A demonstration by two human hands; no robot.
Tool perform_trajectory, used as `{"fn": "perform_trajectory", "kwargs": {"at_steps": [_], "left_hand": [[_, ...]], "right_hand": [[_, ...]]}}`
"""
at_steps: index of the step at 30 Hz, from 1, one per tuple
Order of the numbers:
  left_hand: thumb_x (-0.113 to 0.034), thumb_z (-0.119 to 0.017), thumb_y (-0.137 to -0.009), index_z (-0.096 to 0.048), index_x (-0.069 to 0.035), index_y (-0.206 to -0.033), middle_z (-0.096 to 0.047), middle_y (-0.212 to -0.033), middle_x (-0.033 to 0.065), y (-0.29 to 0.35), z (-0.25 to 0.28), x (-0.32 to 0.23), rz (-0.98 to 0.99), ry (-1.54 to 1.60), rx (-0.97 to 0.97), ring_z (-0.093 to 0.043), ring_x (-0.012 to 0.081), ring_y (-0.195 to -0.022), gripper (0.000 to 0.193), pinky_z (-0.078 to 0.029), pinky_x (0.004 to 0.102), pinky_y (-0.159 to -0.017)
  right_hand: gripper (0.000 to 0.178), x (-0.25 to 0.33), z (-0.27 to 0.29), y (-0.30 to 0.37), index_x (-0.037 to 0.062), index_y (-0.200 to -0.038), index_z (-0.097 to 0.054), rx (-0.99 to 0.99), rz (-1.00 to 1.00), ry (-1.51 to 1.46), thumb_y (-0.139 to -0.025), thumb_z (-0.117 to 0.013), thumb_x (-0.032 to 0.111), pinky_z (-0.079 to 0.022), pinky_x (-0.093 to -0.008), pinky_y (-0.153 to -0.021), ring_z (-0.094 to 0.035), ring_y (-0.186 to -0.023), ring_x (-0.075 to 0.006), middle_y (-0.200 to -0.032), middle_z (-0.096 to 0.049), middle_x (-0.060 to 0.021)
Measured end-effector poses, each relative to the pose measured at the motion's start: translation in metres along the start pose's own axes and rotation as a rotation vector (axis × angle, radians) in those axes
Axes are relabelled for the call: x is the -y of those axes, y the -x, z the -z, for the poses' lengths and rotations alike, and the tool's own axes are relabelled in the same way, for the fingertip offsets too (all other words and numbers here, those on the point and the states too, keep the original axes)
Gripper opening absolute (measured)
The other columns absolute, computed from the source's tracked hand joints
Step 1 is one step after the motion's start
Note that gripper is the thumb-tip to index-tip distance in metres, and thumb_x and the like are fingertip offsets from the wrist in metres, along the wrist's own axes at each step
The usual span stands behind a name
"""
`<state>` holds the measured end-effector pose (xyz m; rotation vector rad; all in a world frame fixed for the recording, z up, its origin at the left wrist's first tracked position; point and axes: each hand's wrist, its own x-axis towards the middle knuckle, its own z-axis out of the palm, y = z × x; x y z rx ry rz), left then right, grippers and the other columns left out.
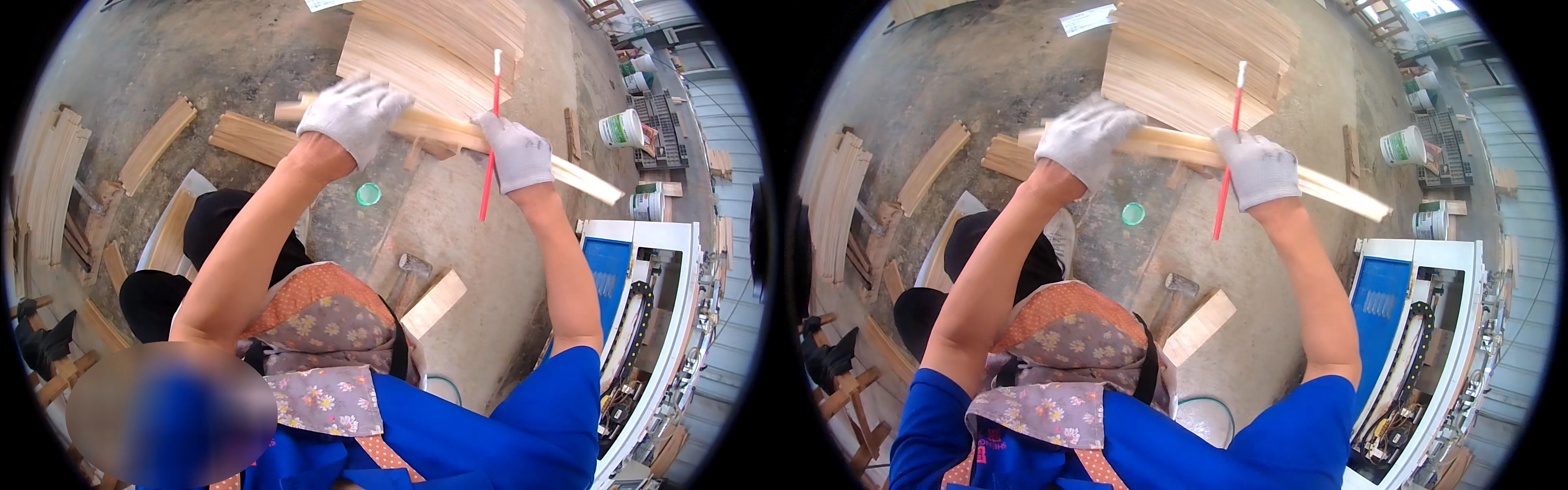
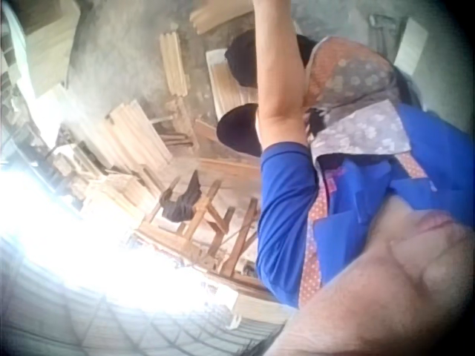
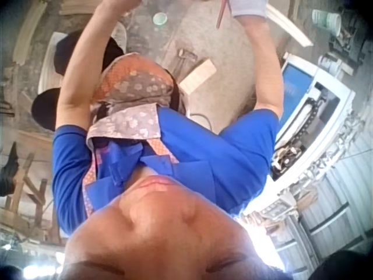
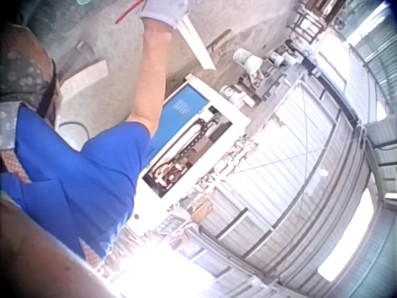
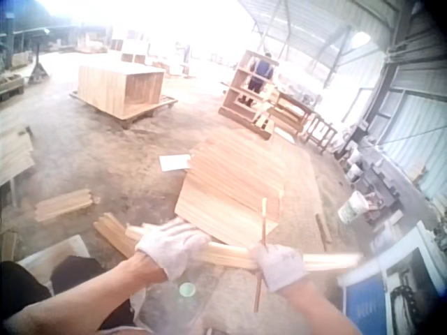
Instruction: The person applies glue to the edges of a wooden piece using a brush, then assembles it into a wooden frame. They use a mallet to tap the joints together and secure the structure. The person then places the assembled frame onto a stack of similar frames.
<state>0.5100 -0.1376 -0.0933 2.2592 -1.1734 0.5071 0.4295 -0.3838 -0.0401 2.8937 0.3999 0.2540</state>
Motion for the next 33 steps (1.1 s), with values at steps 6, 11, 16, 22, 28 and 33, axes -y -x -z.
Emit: {"fn": "perform_trajectory", "kwargs": {"at_steps": [6,11,16,22,28,33], "left_hand": [[-0.023,-0.078,-0.071,-0.04,-0.003,-0.129,-0.044,-0.132,0.0184,0.004,-0.043,0.027,0.578,1.139,-0.513,-0.043,0.0289,-0.124,0.072,-0.04,0.0429,-0.101],[-0.023,-0.08,-0.071,-0.037,0.003,-0.13,-0.056,-0.117,0.0189,0.009,-0.062,-0.013,0.765,1.153,-0.034,-0.06,0.0238,-0.104,0.077,-0.054,0.0321,-0.084],[-0.019,-0.072,-0.077,-0.052,0.005,-0.116,-0.064,-0.101,0.015,0.001,-0.019,-0.01,0.866,1.806,0.085,-0.066,0.0232,-0.087,0.05,-0.056,0.0351,-0.076],[-0.021,-0.071,-0.078,-0.059,0.001,-0.109,-0.066,-0.096,0.0137,-0.001,-0.013,0.027,1.122,1.733,-0.165,-0.068,0.0205,-0.079,0.04,-0.058,0.0339,-0.069],[-0.021,-0.075,-0.074,-0.061,0.002,-0.104,-0.067,-0.091,0.0144,0.003,-0.01,0.077,1.101,1.53,-0.295,-0.069,0.0223,-0.075,0.04,-0.06,0.0344,-0.065],[-0.016,-0.068,-0.08,-0.061,0.001,-0.108,-0.065,-0.101,0.0121,0.002,0.016,0.08,0.996,1.367,-0.215,-0.067,0.0206,-0.086,0.033,-0.058,0.0347,-0.073]], "right_hand": [[0.05,-0.004,0.005,-0.043,0.007,-0.108,-0.055,-0.097,-0.452,-0.411,-0.073,-0.075,0.036,-0.051,-0.0382,-0.073,-0.065,-0.081,-0.029,-0.089,-0.067,-0.0148],[0.051,0.006,0.022,-0.094,0.0037,-0.112,-0.051,-0.155,-0.639,-1.289,-0.079,-0.071,0.037,-0.054,-0.0363,-0.07,-0.066,-0.08,-0.0281,-0.094,-0.066,-0.0156],[0.058,-0.002,-0.022,-0.159,0.0022,-0.123,-0.052,-0.014,-0.71,-1.783,-0.078,-0.074,0.032,-0.053,-0.0413,-0.082,-0.064,-0.093,-0.028,-0.109,-0.064,-0.0147],[0.035,0.006,-0.038,-0.143,0.0073,-0.108,-0.055,-0.384,-0.849,-1.831,-0.09,-0.05,0.037,-0.051,-0.0382,-0.074,-0.059,-0.087,-0.0217,-0.101,-0.059,-0.0135],[0.054,0.006,-0.108,0.015,0.0009,-0.109,-0.06,-0.64,-1.114,-1.871,-0.093,-0.038,0.048,-0.055,-0.0373,-0.063,-0.058,-0.07,-0.0207,-0.083,-0.061,-0.0098],[0.06,0.066,-0.215,0.095,0.0017,-0.096,-0.061,-0.285,-1.515,-1.91,-0.094,-0.029,0.052,-0.056,-0.0405,-0.055,-0.057,-0.058,-0.023,-0.076,-0.057,-0.0098]]}}
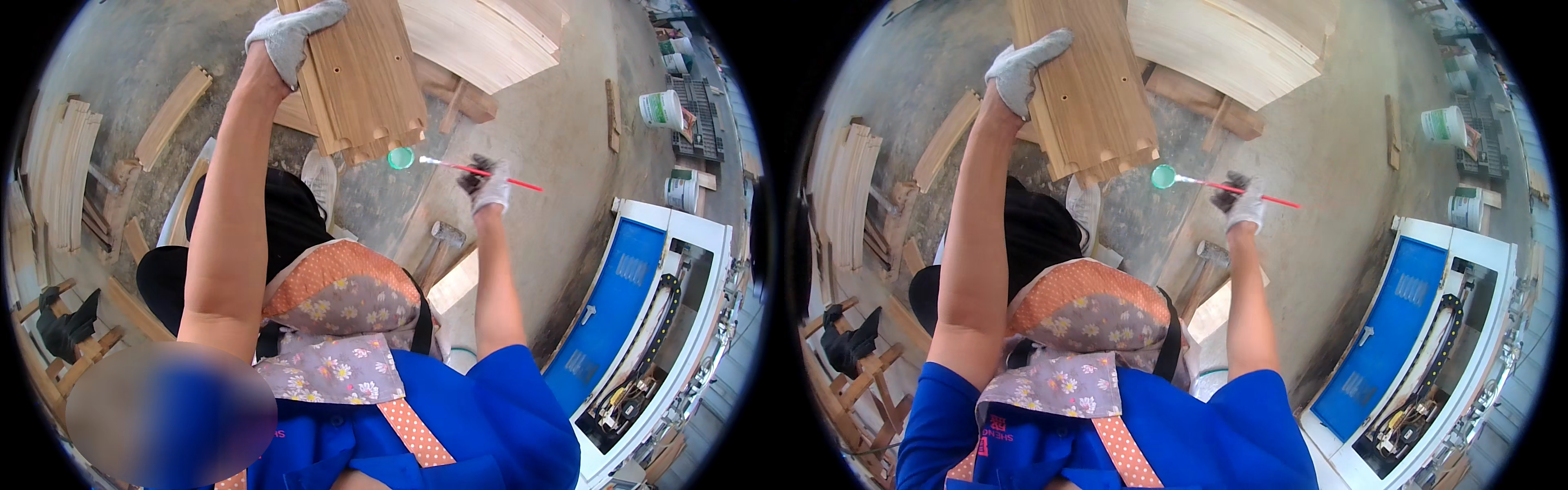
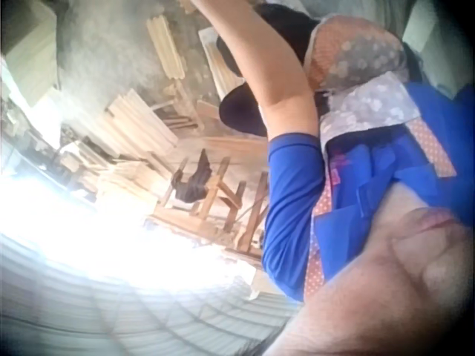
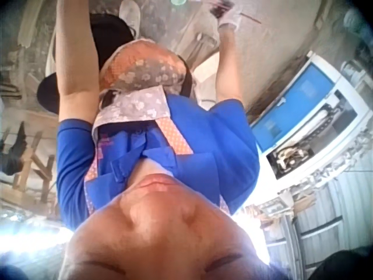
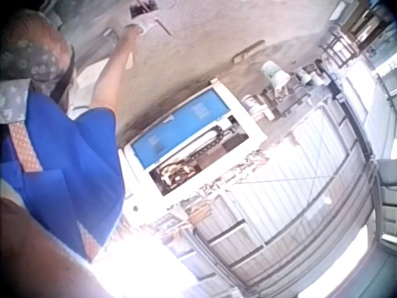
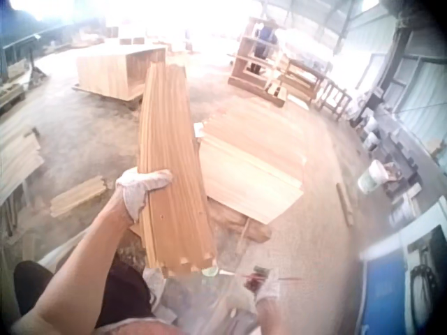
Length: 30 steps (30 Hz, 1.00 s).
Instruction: The person applies glue to the edges of a wooden piece using a brush, then assembles it into a wooden frame. They use a mallet to tap the joints together and secure the structure. The person then places the assembled frame onto a stack of similar frames.
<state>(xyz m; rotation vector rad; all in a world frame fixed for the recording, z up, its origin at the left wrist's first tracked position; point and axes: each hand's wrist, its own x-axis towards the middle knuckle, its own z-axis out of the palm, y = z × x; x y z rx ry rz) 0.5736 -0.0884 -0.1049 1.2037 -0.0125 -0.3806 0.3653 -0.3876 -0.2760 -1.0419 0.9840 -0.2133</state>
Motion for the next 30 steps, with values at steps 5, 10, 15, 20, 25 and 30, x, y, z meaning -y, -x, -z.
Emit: {"fn": "perform_trajectory", "kwargs": {"at_steps": [5,10,15,20,25,30], "left_hand": [[-0.02,-0.071,-0.078,-0.062,0.002,-0.104,-0.066,-0.095,0.0105,-0.003,-0.012,0.013,-0.025,-0.092,0.07,-0.067,0.016,-0.078,0.035,-0.057,0.0287,-0.067],[-0.02,-0.071,-0.079,-0.063,0.002,-0.101,-0.067,-0.088,0.0088,-0.008,-0.021,0.028,0.069,-0.192,0.118,-0.067,0.0148,-0.074,0.033,-0.057,0.0282,-0.067],[-0.019,-0.071,-0.078,-0.064,0.0,-0.102,-0.067,-0.091,0.0083,-0.022,-0.01,0.053,-0.32,-0.569,0.332,-0.067,0.0146,-0.077,0.032,-0.057,0.0276,-0.067],[-0.016,-0.069,-0.078,-0.064,0.0,-0.1,-0.067,-0.094,0.0084,-0.02,-0.024,0.051,0.134,-0.172,0.159,-0.067,0.0153,-0.079,0.028,-0.058,0.0299,-0.069],[-0.015,-0.068,-0.078,-0.064,0.0,-0.1,-0.067,-0.092,0.0087,-0.029,-0.029,0.052,0.2,-0.045,0.177,-0.068,0.0167,-0.08,0.027,-0.058,0.0316,-0.069],[-0.014,-0.068,-0.078,-0.064,-0.001,-0.101,-0.067,-0.092,0.0092,-0.031,-0.039,0.054,0.256,-0.026,0.206,-0.068,0.0173,-0.081,0.026,-0.058,0.0322,-0.069]], "right_hand": [[0.041,-0.069,-0.008,-0.035,0.0013,-0.096,-0.055,-0.123,-0.194,-0.123,-0.095,-0.04,0.039,-0.057,-0.0465,-0.068,-0.064,-0.068,-0.028,-0.084,-0.061,-0.0154],[0.017,-0.108,-0.016,-0.063,0.0016,-0.096,-0.054,-0.086,-0.251,-0.167,-0.093,-0.049,0.018,-0.057,-0.0405,-0.075,-0.065,-0.077,-0.0288,-0.087,-0.062,-0.0144],[0.019,-0.13,-0.032,-0.069,0.0041,-0.097,-0.057,-0.143,-0.281,-0.049,-0.09,-0.052,0.022,-0.056,-0.0352,-0.072,-0.061,-0.075,-0.0238,-0.09,-0.061,-0.011],[0.02,-0.129,-0.053,-0.034,0.0039,-0.092,-0.058,-0.233,-0.209,0.035,-0.089,-0.059,0.024,-0.049,-0.0296,-0.046,-0.057,-0.053,-0.0174,-0.07,-0.061,-0.0072],[0.025,-0.143,-0.048,-0.046,0.0026,-0.094,-0.059,-0.3,-0.153,-0.071,-0.089,-0.058,0.027,-0.05,-0.0318,-0.049,-0.061,-0.058,-0.0203,-0.076,-0.063,-0.0097],[0.024,-0.182,-0.029,-0.073,0.0014,-0.101,-0.056,-0.266,-0.145,-0.246,-0.089,-0.055,0.022,-0.055,-0.0378,-0.058,-0.064,-0.063,-0.0249,-0.077,-0.064,-0.0111]]}}
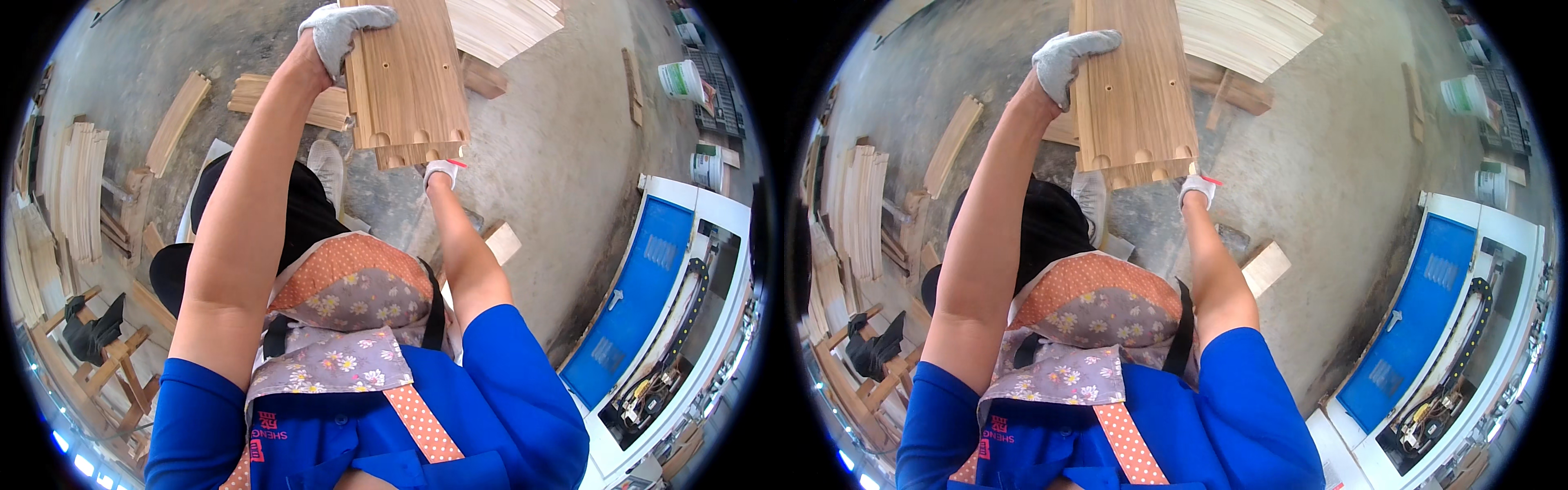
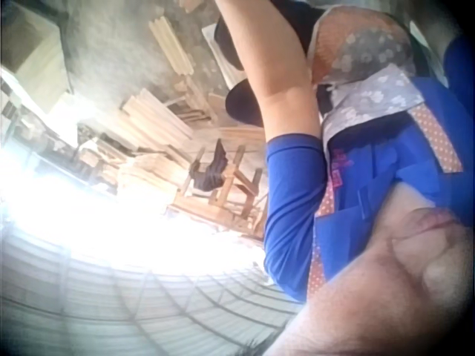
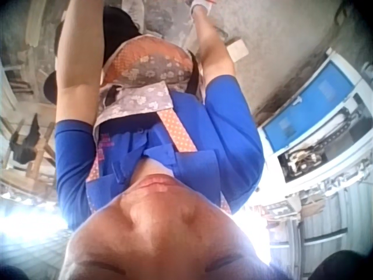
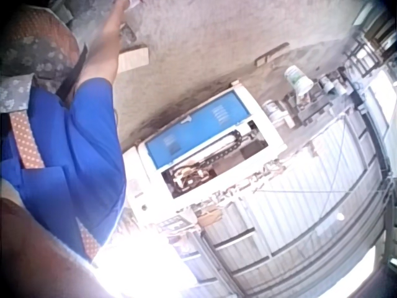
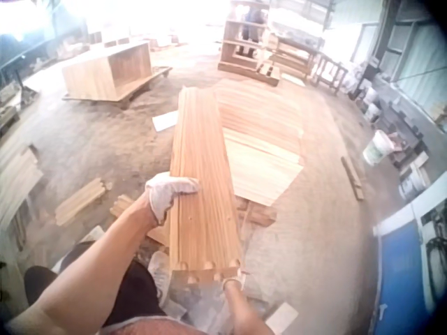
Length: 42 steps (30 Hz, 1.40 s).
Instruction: The person applies glue to the edges of a wooden piece using a brush, then assembles it into a wooden frame. They use a mallet to tap the joints together and secure the structure. The person then places the assembled frame onto a stack of similar frames.
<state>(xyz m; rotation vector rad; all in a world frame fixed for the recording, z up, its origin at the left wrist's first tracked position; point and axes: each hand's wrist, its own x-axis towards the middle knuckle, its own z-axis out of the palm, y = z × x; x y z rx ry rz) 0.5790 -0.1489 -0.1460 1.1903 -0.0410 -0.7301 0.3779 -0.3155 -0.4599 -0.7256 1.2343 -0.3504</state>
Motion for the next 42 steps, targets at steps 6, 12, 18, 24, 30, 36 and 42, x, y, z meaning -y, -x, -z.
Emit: {"fn": "perform_trajectory", "kwargs": {"at_steps": [6,12,18,24,30,36,42], "left_hand": [[-0.014,-0.066,-0.079,-0.065,-0.001,-0.101,-0.067,-0.094,0.0094,-0.008,0.007,0.003,0.001,0.082,0.026,-0.068,0.0182,-0.083,0.026,-0.058,0.0337,-0.071],[-0.015,-0.066,-0.08,-0.064,0.0,-0.102,-0.067,-0.095,0.0103,-0.007,0.005,0.002,0.012,0.079,0.036,-0.068,0.0191,-0.082,0.027,-0.058,0.0342,-0.071],[-0.017,-0.068,-0.078,-0.059,0.002,-0.106,-0.066,-0.095,0.0127,-0.002,-0.012,-0.002,0.02,0.019,-0.002,-0.068,0.0208,-0.082,0.035,-0.059,0.0357,-0.069],[-0.017,-0.075,-0.071,-0.061,0.001,-0.104,-0.065,-0.094,0.0128,-0.013,-0.013,0.009,0.0,0.027,-0.053,-0.068,0.0215,-0.081,0.041,-0.06,0.0336,-0.071],[-0.017,-0.075,-0.071,-0.062,-0.001,-0.104,-0.064,-0.094,0.0124,-0.012,-0.02,0.008,-0.02,0.021,-0.094,-0.067,0.0222,-0.079,0.039,-0.059,0.0355,-0.071],[-0.017,-0.074,-0.071,-0.062,-0.001,-0.104,-0.064,-0.093,0.0125,-0.01,-0.023,0.009,-0.046,0.039,-0.084,-0.066,0.0228,-0.08,0.039,-0.058,0.0374,-0.072],[-0.019,-0.076,-0.07,-0.059,0.0,-0.107,-0.063,-0.093,0.0126,-0.014,-0.019,0.01,-0.023,-0.001,-0.096,-0.066,0.0242,-0.08,0.045,-0.058,0.0387,-0.071]], "right_hand": [[0.026,0.038,0.024,0.006,0.0057,-0.102,-0.057,0.064,-0.334,-0.088,-0.096,-0.04,0.024,-0.058,-0.0417,-0.066,-0.067,-0.075,-0.028,-0.087,-0.066,-0.0143],[0.031,0.074,0.048,0.057,0.0038,-0.1,-0.06,0.093,-0.362,-0.304,-0.097,-0.039,0.027,-0.059,-0.04,-0.067,-0.067,-0.075,-0.0291,-0.087,-0.066,-0.0163],[0.025,0.12,0.087,0.13,0.0039,-0.099,-0.063,0.232,-0.243,-0.292,-0.091,-0.057,0.027,-0.059,-0.0339,-0.067,-0.067,-0.079,-0.0265,-0.091,-0.067,-0.0143],[0.026,0.174,0.111,0.215,0.006,-0.096,-0.062,0.343,-0.074,-0.334,-0.088,-0.06,0.031,-0.055,-0.0275,-0.058,-0.063,-0.07,-0.0194,-0.082,-0.065,-0.0097],[0.026,0.202,0.099,0.266,0.007,-0.096,-0.061,0.323,0.013,-0.411,-0.088,-0.061,0.031,-0.052,-0.0278,-0.056,-0.063,-0.072,-0.0184,-0.086,-0.066,-0.0096],[0.029,0.2,0.088,0.282,0.0048,-0.104,-0.058,0.335,0.202,-0.279,-0.089,-0.059,0.03,-0.054,-0.0345,-0.068,-0.065,-0.08,-0.025,-0.095,-0.066,-0.0145],[0.029,0.199,0.084,0.294,0.0005,-0.109,-0.054,0.397,0.382,-0.119,-0.091,-0.057,0.023,-0.055,-0.0406,-0.077,-0.066,-0.088,-0.0293,-0.101,-0.063,-0.0155]]}}
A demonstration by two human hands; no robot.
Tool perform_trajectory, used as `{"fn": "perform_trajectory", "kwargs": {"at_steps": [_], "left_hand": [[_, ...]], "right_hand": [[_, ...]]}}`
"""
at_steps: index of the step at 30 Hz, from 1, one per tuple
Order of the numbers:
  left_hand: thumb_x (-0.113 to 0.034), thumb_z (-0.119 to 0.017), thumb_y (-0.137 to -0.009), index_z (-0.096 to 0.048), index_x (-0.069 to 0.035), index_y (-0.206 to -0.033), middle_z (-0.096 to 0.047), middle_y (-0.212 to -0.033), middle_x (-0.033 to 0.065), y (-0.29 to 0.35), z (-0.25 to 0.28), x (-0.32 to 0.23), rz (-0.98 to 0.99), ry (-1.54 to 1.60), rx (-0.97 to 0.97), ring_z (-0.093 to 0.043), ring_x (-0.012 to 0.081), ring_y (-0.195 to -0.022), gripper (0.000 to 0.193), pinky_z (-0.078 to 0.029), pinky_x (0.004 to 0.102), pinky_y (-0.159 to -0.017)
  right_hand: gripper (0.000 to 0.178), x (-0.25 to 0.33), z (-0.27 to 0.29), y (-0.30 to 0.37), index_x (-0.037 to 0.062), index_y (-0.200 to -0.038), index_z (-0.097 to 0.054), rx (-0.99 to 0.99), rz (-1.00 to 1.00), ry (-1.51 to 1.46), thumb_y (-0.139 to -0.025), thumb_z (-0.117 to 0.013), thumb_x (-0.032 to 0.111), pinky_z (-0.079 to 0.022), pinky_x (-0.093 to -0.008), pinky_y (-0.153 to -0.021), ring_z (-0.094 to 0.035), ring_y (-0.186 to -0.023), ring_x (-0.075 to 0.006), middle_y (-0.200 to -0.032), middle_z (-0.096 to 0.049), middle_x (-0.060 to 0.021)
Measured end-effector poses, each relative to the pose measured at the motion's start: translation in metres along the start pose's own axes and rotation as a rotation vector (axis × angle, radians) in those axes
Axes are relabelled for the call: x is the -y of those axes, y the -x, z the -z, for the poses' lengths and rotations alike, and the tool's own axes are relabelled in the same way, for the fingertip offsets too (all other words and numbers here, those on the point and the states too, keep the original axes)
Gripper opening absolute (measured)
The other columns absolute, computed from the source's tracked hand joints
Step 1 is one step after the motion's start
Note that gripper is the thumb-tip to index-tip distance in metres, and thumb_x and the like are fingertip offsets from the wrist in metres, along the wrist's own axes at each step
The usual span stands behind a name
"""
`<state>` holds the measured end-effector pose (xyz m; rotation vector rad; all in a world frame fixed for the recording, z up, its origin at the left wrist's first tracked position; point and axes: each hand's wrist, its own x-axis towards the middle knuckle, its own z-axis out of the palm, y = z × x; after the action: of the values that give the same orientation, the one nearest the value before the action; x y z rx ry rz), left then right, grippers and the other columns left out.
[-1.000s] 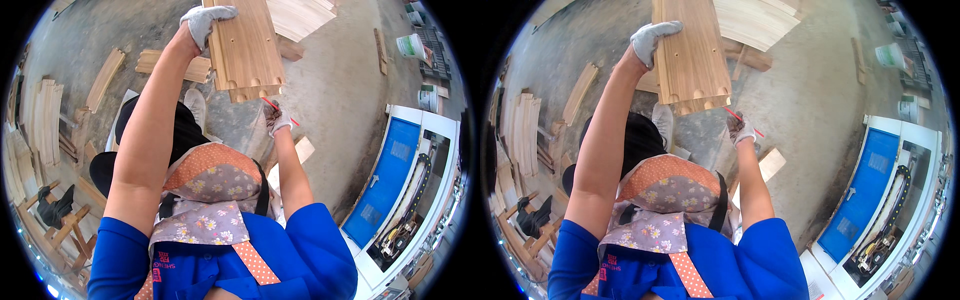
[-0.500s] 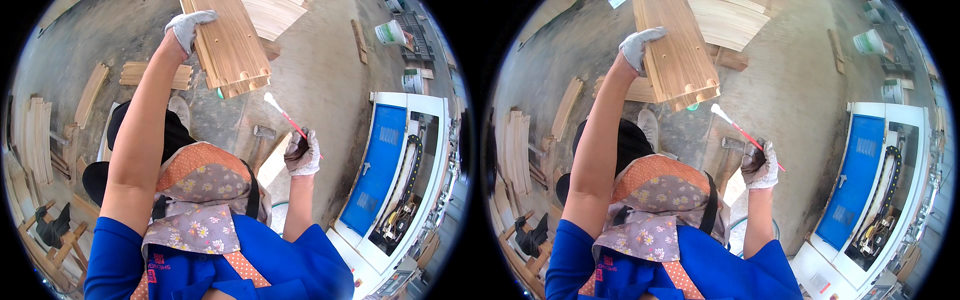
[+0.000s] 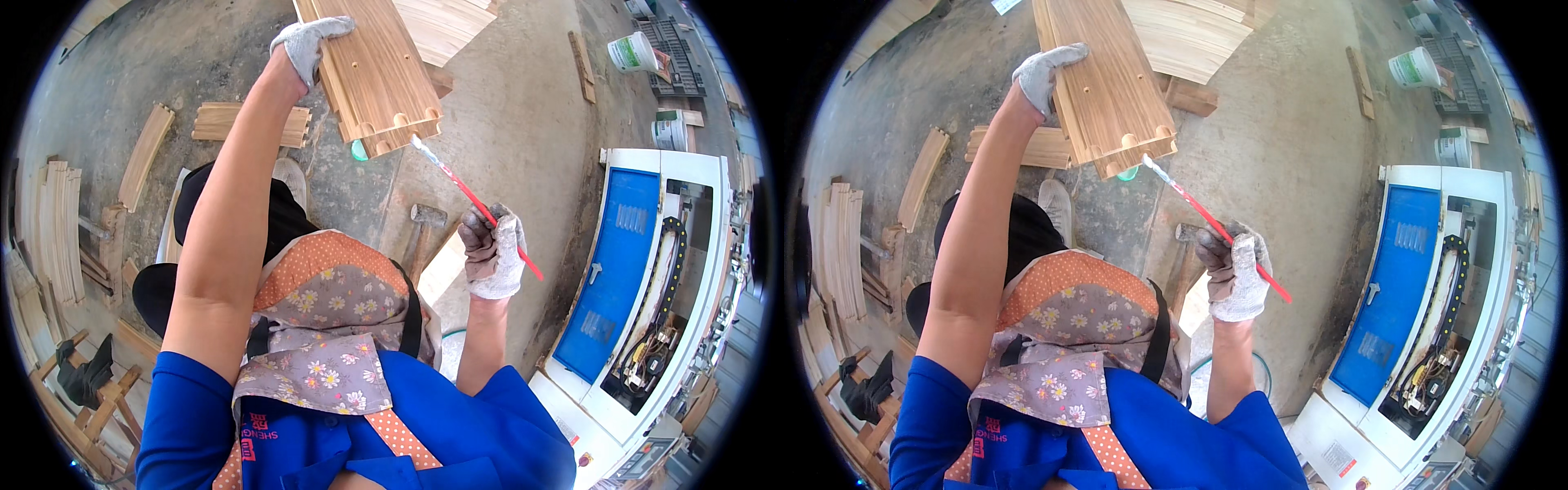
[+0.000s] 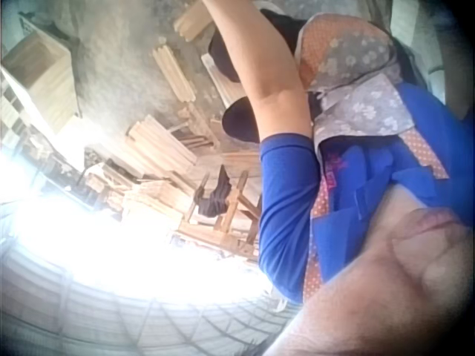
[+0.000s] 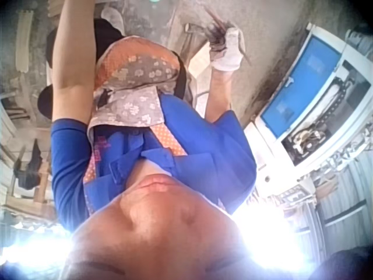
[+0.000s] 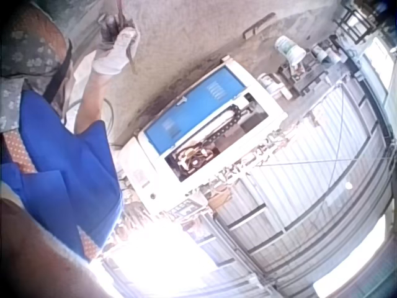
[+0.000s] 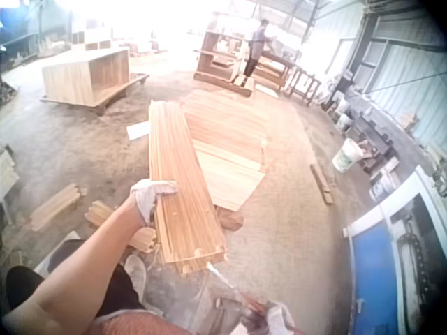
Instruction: The person applies glue to the edges of a wooden piece using a brush, then assembles it into a wooden frame. They use a mallet to tap the joints together and secure the structure. The person then places the assembled frame onto a stack of similar frames.
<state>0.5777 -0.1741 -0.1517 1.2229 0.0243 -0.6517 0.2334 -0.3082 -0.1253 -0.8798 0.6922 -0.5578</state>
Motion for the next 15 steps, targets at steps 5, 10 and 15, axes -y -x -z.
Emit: {"fn": "perform_trajectory", "kwargs": {"at_steps": [5,10,15], "left_hand": [[-0.02,-0.077,-0.07,-0.057,0.001,-0.109,-0.063,-0.093,0.0139,-0.002,0.001,0.002,0.011,0.002,0.001,-0.066,0.0247,-0.081,0.049,-0.058,0.0392,-0.072],[-0.02,-0.077,-0.07,-0.057,0.001,-0.109,-0.063,-0.095,0.0144,0.002,-0.001,0.0,-0.016,-0.015,-0.009,-0.066,0.0251,-0.082,0.049,-0.058,0.0381,-0.073],[-0.02,-0.076,-0.071,-0.059,0.001,-0.107,-0.064,-0.095,0.0139,0.003,-0.003,0.0,-0.014,0.019,0.009,-0.066,0.0249,-0.082,0.044,-0.058,0.0377,-0.071]], "right_hand": [[0.02,0.006,-0.022,0.013,-0.0017,-0.106,-0.057,0.082,0.223,0.291,-0.088,-0.057,0.008,-0.054,-0.0431,-0.082,-0.066,-0.091,-0.0294,-0.104,-0.063,-0.0169],[0.017,0.007,-0.027,0.023,-0.0051,-0.102,-0.061,0.243,0.502,0.82,-0.085,-0.058,-0.002,-0.051,-0.0386,-0.086,-0.065,-0.095,-0.0285,-0.101,-0.065,-0.0188],[0.019,0.007,-0.035,0.028,-0.0096,-0.103,-0.06,0.158,0.41,0.664,-0.087,-0.052,-0.003,-0.055,-0.0399,-0.081,-0.065,-0.091,-0.0292,-0.106,-0.062,-0.0207]]}}
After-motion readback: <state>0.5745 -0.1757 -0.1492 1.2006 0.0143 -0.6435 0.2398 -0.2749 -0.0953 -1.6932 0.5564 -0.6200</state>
